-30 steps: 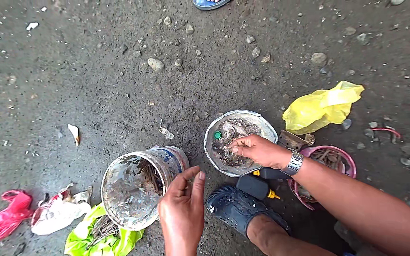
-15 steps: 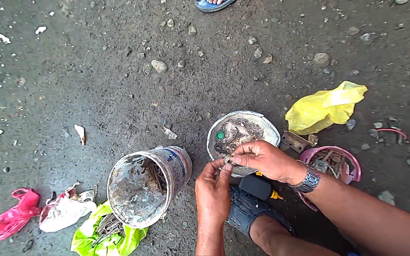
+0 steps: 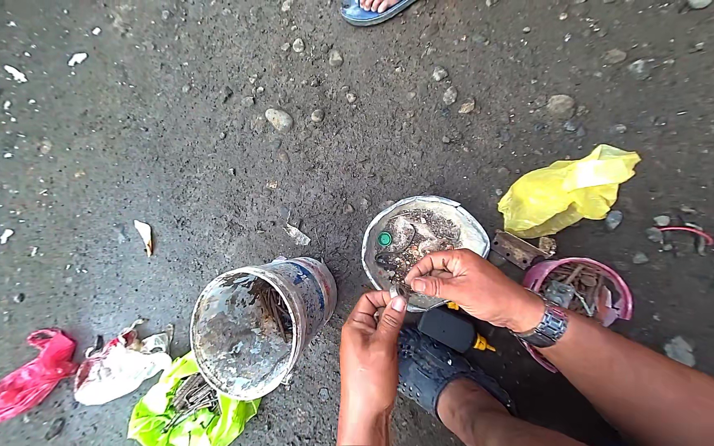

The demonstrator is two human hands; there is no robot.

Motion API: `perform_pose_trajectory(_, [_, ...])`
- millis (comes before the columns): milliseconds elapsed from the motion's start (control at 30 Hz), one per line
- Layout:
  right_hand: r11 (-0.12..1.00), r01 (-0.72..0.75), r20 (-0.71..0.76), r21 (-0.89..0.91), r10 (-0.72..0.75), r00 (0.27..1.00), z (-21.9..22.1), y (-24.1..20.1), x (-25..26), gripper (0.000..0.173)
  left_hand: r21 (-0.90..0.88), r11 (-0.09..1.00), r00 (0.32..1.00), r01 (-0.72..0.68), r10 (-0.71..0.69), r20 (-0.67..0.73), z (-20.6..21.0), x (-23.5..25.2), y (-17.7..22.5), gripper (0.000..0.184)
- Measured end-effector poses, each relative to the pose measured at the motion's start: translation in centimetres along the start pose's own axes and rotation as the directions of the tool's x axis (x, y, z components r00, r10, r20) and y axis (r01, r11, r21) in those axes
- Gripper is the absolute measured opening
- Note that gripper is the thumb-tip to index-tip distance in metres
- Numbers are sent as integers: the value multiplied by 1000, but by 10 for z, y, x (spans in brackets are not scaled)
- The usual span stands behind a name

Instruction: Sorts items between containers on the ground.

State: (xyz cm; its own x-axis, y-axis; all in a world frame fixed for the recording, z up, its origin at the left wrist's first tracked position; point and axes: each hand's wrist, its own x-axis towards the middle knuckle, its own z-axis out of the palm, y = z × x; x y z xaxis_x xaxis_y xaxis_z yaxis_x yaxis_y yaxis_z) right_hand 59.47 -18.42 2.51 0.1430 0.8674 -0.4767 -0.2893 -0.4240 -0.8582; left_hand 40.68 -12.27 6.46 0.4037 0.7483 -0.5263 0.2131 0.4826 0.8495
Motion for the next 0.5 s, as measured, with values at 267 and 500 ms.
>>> perform_pose_trajectory(267, [997, 77, 15, -29, -77, 997, -12, 14, 3, 39, 554, 775, 833, -304, 498, -240, -98, -65, 46, 9])
perform_pose_trajectory(500, [999, -7, 99, 42, 2, 995, -12, 31, 12, 54, 511, 654, 532, 557, 192, -825, -275, -100, 10, 21])
